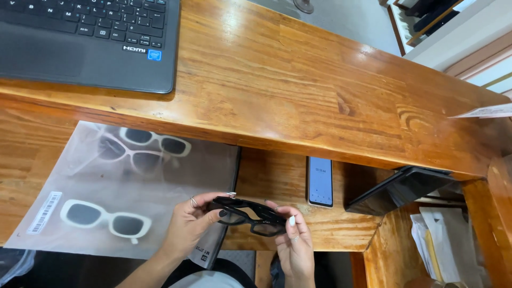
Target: Organizing various pairs of sunglasses by placing them into a multi-pocket plastic sleeve on a wooden desk.
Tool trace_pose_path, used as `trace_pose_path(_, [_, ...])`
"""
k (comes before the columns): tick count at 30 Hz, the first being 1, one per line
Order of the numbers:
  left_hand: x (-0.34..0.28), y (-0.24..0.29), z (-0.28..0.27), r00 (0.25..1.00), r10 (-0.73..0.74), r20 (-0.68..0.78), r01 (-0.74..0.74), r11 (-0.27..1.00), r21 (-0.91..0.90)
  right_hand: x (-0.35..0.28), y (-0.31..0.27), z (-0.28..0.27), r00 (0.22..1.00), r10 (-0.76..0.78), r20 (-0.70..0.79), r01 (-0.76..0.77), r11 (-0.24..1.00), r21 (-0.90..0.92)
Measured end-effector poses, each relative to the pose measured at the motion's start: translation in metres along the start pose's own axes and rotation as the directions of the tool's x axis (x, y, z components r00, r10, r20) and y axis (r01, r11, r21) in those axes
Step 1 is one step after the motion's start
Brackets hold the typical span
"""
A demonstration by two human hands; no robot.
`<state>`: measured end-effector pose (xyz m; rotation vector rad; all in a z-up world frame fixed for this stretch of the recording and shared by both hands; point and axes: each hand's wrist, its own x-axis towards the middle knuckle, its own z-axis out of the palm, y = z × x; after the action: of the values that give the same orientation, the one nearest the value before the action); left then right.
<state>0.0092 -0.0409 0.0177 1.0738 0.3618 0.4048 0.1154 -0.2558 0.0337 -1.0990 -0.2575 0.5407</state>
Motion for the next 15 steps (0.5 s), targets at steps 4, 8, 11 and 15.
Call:
trace_pose_path(4, [-0.001,0.000,0.005,0.999,0.018,0.041,-0.019,1.000,0.014,-0.001,0.006,-0.020,0.998,-0.054,-0.042,0.055,0.998,0.035])
trace_pose_path(8, [0.004,0.005,0.000,0.985,-0.121,0.121,0.110,0.989,0.099,0.000,0.005,-0.028,0.991,-0.134,0.010,0.134,0.991,-0.021])
trace_pose_path(11, [0.010,-0.002,-0.010,0.966,-0.182,0.185,0.157,0.977,0.142,0.005,0.004,-0.023,0.978,-0.206,0.031,0.208,0.975,-0.072])
trace_pose_path(15, [0.015,0.005,-0.017,0.919,-0.316,0.235,0.147,0.828,0.541,0.006,-0.002,-0.016,0.908,-0.342,0.244,0.378,0.917,-0.122])
